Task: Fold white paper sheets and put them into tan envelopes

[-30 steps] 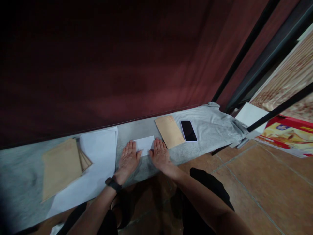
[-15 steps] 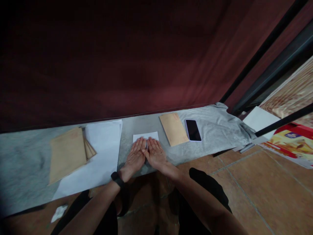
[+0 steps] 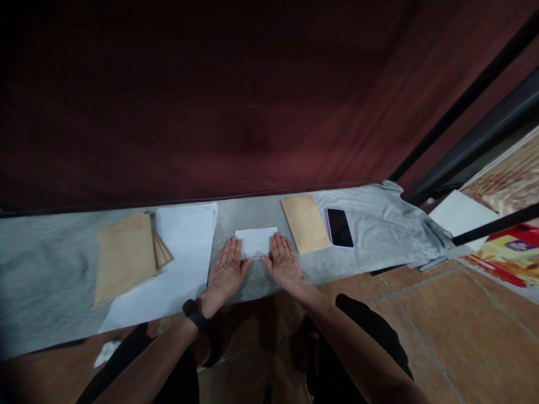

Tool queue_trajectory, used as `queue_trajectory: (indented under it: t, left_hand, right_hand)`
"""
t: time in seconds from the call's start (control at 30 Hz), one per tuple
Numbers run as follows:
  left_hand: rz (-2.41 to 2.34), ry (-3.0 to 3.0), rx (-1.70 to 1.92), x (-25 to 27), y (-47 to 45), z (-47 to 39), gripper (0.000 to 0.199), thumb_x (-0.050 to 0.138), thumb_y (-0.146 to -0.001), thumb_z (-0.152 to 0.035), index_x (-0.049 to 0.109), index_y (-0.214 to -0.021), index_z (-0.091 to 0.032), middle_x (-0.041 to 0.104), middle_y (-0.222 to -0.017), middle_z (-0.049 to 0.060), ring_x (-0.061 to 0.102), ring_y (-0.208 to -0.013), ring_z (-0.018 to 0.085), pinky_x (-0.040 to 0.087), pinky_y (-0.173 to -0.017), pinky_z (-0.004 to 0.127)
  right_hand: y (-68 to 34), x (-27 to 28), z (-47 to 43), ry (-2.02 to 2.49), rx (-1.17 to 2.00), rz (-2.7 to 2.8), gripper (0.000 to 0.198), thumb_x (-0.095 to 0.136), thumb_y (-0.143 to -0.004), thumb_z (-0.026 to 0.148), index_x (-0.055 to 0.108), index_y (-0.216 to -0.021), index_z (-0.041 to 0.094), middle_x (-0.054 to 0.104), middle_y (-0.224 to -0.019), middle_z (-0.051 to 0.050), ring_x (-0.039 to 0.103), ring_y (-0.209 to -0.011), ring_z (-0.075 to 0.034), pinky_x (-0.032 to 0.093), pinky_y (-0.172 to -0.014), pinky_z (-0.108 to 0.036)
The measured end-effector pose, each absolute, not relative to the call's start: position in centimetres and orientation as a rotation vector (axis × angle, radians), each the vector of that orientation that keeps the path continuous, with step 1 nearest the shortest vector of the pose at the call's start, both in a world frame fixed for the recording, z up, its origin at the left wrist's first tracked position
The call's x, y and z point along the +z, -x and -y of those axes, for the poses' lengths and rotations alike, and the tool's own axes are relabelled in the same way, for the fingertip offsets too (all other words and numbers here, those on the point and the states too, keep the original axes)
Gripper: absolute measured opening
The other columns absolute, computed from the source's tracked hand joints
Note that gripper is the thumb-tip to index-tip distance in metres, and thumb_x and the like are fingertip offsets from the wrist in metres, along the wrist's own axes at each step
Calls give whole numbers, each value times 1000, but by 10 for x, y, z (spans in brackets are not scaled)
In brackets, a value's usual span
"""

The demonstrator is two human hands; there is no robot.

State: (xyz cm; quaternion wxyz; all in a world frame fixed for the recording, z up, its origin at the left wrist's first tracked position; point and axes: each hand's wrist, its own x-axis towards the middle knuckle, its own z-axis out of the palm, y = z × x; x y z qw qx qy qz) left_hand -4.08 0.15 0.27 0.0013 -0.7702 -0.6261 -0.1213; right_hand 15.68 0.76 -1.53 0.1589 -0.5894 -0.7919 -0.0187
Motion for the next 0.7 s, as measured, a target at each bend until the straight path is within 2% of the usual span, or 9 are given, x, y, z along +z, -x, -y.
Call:
queue_trajectory:
  t: [0.2, 0.4, 0.53, 0.7]
  left_hand:
    - [2028, 2360, -333, 12, 42, 0, 65, 33, -101, -39, 39, -148, 4, 37, -158, 26, 30, -151, 34, 27, -122, 50]
    - [2136, 2409, -369, 23, 45, -9, 56, 33, -98, -28, 46, -145, 1, 46, -153, 24, 43, -143, 33, 37, -116, 48]
    - [2113, 2428, -378, 28, 46, -14, 53, 34, -97, -23, 51, -141, 0, 52, -148, 24, 49, -139, 32, 39, -115, 48]
    - [1995, 2496, -432, 26, 44, -14, 61, 35, -92, -12, 36, -153, -7, 37, -160, 19, 35, -149, 26, 34, -119, 48]
  right_hand:
    - [-161, -17, -8, 1663, -103, 2260, 67, 37, -105, 46, 30, -156, 4, 36, -159, -20, 33, -149, -31, 27, -122, -51]
    - [-156, -9, -12, 1708, -71, 2246, 63, 39, -105, 42, 37, -153, 2, 37, -158, -21, 33, -149, -33, 25, -123, -52]
    - [-139, 1, -11, 1591, 38, 2311, 62, 36, -105, 40, 28, -158, 9, 31, -163, -16, 26, -153, -28, 25, -124, -50]
    - [-113, 5, -9, 1412, 106, 2429, 54, 30, -106, 33, 33, -157, 16, 32, -164, -7, 26, -153, -22, 24, -126, -46]
